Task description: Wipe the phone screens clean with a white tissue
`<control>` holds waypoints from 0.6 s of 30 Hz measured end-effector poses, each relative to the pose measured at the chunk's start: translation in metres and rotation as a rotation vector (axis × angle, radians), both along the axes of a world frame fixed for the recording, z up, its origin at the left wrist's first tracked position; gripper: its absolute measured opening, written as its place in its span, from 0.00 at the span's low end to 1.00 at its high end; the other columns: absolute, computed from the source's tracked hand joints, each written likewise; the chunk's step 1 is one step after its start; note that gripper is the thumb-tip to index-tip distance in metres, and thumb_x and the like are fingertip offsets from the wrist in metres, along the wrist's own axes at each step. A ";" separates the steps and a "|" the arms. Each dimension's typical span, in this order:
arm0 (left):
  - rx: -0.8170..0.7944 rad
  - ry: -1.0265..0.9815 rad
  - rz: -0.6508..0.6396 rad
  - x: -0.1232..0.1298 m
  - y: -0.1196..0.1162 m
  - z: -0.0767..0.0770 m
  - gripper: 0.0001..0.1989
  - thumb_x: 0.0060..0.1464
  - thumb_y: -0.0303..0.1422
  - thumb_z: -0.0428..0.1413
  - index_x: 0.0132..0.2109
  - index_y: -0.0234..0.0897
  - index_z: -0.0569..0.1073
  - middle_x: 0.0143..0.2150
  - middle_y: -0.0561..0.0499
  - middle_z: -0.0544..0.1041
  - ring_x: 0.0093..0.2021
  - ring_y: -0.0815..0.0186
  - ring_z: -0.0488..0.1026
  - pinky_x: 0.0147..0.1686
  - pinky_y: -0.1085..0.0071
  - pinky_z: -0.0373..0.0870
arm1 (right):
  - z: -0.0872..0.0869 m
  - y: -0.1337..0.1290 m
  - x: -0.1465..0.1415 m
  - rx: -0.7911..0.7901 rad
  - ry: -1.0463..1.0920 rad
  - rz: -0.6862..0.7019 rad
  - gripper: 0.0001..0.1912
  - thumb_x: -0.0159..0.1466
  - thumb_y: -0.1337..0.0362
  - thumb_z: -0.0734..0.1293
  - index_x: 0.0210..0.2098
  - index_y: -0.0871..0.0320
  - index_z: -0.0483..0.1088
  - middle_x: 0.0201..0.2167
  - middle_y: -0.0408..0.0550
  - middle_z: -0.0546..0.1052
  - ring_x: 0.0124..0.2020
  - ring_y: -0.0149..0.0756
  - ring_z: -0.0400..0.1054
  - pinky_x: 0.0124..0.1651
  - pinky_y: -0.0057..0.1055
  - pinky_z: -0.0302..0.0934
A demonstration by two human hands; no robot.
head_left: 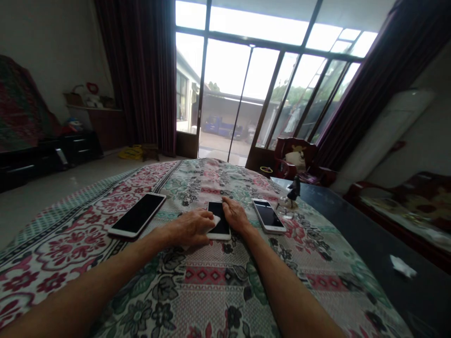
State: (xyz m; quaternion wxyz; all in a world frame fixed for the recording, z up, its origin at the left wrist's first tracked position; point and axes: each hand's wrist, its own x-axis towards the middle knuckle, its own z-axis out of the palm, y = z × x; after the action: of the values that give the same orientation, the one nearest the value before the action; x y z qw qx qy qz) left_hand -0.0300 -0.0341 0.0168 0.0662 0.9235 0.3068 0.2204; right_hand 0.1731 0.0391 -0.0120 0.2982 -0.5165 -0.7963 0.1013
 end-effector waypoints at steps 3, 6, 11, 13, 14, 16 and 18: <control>-0.030 0.032 -0.002 -0.001 0.001 -0.003 0.10 0.54 0.35 0.59 0.45 0.40 0.76 0.51 0.45 0.76 0.51 0.57 0.72 0.51 0.63 0.68 | -0.001 0.000 0.000 0.003 0.023 -0.006 0.19 0.69 0.66 0.56 0.55 0.58 0.69 0.54 0.52 0.75 0.56 0.37 0.66 0.58 0.32 0.57; -0.059 0.019 -0.029 -0.008 0.007 -0.006 0.13 0.54 0.31 0.58 0.47 0.39 0.75 0.54 0.43 0.74 0.52 0.57 0.71 0.52 0.63 0.68 | -0.001 0.001 0.002 0.005 0.070 -0.032 0.19 0.69 0.67 0.55 0.54 0.60 0.70 0.53 0.53 0.75 0.55 0.37 0.68 0.58 0.32 0.57; -0.071 -0.021 -0.029 -0.023 0.017 -0.005 0.15 0.50 0.27 0.57 0.46 0.41 0.75 0.53 0.47 0.75 0.51 0.59 0.72 0.50 0.67 0.68 | -0.001 0.000 0.001 0.037 0.100 -0.104 0.18 0.68 0.68 0.55 0.51 0.61 0.72 0.49 0.55 0.77 0.52 0.39 0.69 0.57 0.34 0.58; -0.070 -0.014 0.013 -0.026 0.017 -0.003 0.12 0.50 0.27 0.56 0.43 0.41 0.76 0.50 0.49 0.77 0.48 0.61 0.73 0.47 0.70 0.68 | 0.000 -0.001 0.001 0.056 0.072 -0.138 0.17 0.68 0.67 0.56 0.50 0.62 0.73 0.48 0.56 0.77 0.51 0.40 0.69 0.56 0.34 0.58; -0.072 -0.005 0.037 -0.026 0.017 -0.003 0.10 0.50 0.27 0.56 0.41 0.41 0.76 0.47 0.50 0.78 0.46 0.62 0.74 0.45 0.71 0.68 | 0.000 -0.002 0.002 0.063 0.052 -0.156 0.16 0.68 0.67 0.57 0.49 0.62 0.73 0.47 0.56 0.77 0.50 0.40 0.69 0.56 0.34 0.58; -0.070 0.005 0.092 -0.026 0.016 -0.002 0.08 0.52 0.27 0.55 0.38 0.41 0.76 0.44 0.51 0.78 0.42 0.64 0.74 0.42 0.73 0.68 | 0.003 -0.005 0.004 0.071 0.006 -0.195 0.15 0.68 0.65 0.58 0.46 0.61 0.74 0.44 0.56 0.78 0.48 0.40 0.70 0.54 0.34 0.58; -0.056 0.004 0.147 -0.025 0.016 -0.002 0.07 0.53 0.27 0.53 0.37 0.40 0.76 0.42 0.51 0.79 0.40 0.64 0.74 0.40 0.74 0.67 | 0.008 -0.008 0.007 0.067 -0.038 -0.241 0.16 0.69 0.64 0.57 0.44 0.61 0.75 0.42 0.57 0.78 0.46 0.42 0.70 0.52 0.34 0.59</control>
State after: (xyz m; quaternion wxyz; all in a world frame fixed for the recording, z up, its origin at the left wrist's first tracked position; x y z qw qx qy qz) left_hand -0.0549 -0.0176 0.0146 0.0752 0.8967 0.3801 0.2140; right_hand 0.1799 0.0312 -0.0039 0.3101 -0.6002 -0.7368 0.0283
